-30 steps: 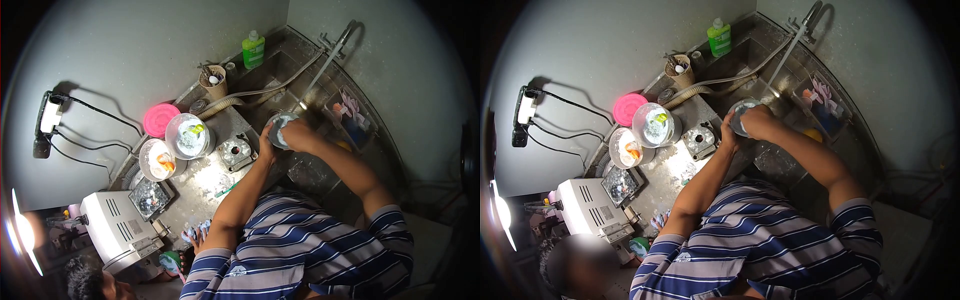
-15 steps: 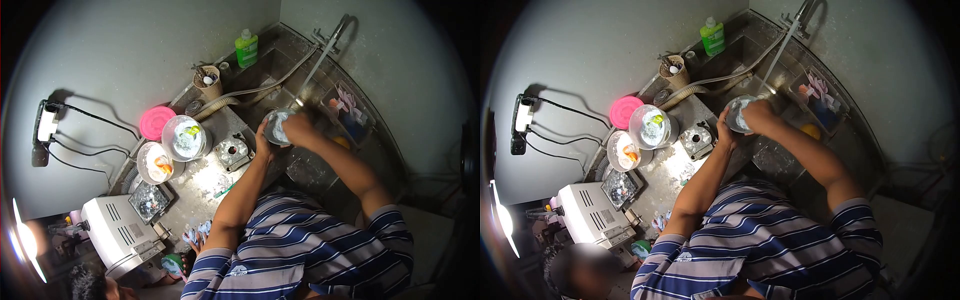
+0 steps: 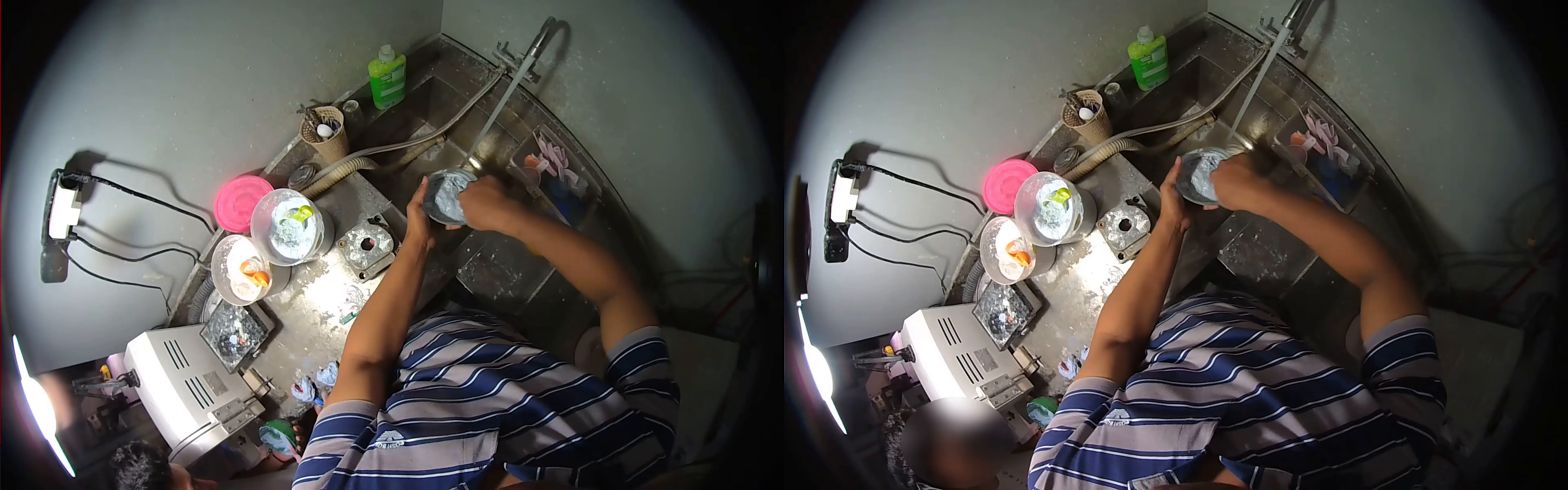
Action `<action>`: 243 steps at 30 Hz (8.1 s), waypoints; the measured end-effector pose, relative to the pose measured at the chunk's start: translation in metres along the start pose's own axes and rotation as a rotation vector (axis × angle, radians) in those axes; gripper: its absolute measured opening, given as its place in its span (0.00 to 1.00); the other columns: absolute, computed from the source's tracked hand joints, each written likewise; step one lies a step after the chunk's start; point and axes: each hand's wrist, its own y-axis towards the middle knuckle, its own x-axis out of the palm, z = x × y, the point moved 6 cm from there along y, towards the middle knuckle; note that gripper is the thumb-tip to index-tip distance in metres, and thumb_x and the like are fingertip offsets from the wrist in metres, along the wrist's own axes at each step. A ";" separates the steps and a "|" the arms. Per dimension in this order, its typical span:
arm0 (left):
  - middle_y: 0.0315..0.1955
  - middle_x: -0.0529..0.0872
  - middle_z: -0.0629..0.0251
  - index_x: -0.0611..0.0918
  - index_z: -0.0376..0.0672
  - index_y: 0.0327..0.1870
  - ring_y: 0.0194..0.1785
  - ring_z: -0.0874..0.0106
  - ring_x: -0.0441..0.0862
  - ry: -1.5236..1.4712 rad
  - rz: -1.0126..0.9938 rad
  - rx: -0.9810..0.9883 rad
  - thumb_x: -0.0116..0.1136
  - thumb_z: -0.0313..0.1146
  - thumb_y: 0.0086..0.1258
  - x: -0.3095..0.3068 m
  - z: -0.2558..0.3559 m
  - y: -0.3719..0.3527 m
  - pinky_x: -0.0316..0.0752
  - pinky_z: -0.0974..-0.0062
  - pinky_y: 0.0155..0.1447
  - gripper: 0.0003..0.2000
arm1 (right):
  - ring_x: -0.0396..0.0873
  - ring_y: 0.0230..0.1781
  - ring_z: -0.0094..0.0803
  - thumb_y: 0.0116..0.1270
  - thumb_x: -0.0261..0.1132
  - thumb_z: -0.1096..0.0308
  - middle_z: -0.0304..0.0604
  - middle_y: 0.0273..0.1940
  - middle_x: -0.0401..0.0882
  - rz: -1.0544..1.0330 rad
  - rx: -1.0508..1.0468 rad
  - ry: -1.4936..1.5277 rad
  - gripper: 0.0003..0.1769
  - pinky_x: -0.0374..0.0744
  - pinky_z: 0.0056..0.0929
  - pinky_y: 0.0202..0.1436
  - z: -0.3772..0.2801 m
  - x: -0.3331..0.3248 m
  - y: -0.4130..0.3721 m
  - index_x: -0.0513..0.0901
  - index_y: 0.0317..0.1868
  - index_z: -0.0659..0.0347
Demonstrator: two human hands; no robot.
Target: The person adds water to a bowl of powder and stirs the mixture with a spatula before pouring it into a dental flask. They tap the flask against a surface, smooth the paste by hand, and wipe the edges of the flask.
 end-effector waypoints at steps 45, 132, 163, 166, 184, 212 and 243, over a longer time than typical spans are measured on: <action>0.55 0.82 0.60 0.76 0.44 0.61 0.58 0.61 0.79 -0.108 0.011 0.042 0.46 0.55 0.73 0.009 -0.016 -0.024 0.73 0.58 0.61 0.27 | 0.87 0.35 0.42 0.46 0.75 0.60 0.51 0.31 0.87 0.040 0.016 0.131 0.14 0.83 0.40 0.40 0.003 0.011 0.013 0.89 0.30 0.59; 0.53 0.76 0.60 0.70 0.52 0.55 0.55 0.55 0.78 -0.316 0.157 0.236 0.56 0.50 0.65 -0.018 0.057 -0.062 0.78 0.42 0.46 0.21 | 0.84 0.32 0.43 0.63 0.69 0.48 0.52 0.33 0.84 0.328 -0.219 0.315 0.23 0.81 0.41 0.39 -0.021 -0.077 0.011 0.83 0.37 0.65; 0.38 0.85 0.57 0.78 0.43 0.51 0.36 0.61 0.85 -0.112 0.076 0.216 0.50 0.59 0.65 0.005 0.018 -0.039 0.82 0.58 0.27 0.27 | 0.87 0.41 0.43 0.57 0.68 0.57 0.50 0.37 0.87 0.022 0.073 0.084 0.14 0.81 0.42 0.47 -0.027 -0.052 0.030 0.89 0.37 0.57; 0.44 0.84 0.57 0.78 0.44 0.51 0.45 0.63 0.84 -0.151 0.059 0.151 0.50 0.55 0.67 0.005 0.013 -0.038 0.82 0.59 0.39 0.24 | 0.85 0.43 0.46 0.63 0.65 0.55 0.54 0.40 0.86 -0.088 -0.057 -0.181 0.16 0.80 0.44 0.47 -0.044 -0.038 0.008 0.87 0.40 0.59; 0.56 0.80 0.59 0.77 0.39 0.61 0.61 0.66 0.75 -0.008 0.026 0.288 0.50 0.44 0.69 -0.023 -0.038 0.000 0.64 0.68 0.69 0.24 | 0.85 0.46 0.46 0.61 0.66 0.57 0.55 0.44 0.86 -0.059 0.340 0.187 0.16 0.81 0.41 0.52 0.008 0.005 0.017 0.88 0.42 0.60; 0.51 0.82 0.61 0.77 0.44 0.59 0.57 0.65 0.79 0.024 0.110 0.230 0.51 0.44 0.69 -0.031 -0.037 -0.005 0.70 0.66 0.64 0.21 | 0.86 0.40 0.50 0.62 0.65 0.57 0.54 0.36 0.86 -0.062 0.098 0.088 0.15 0.81 0.44 0.46 -0.028 0.037 0.004 0.88 0.35 0.61; 0.54 0.81 0.62 0.78 0.43 0.60 0.60 0.67 0.76 -0.219 0.059 0.168 0.53 0.42 0.67 -0.029 -0.030 -0.010 0.66 0.69 0.66 0.22 | 0.85 0.43 0.47 0.63 0.65 0.59 0.54 0.40 0.86 -0.093 0.164 0.098 0.13 0.80 0.43 0.46 -0.026 0.038 0.011 0.88 0.37 0.60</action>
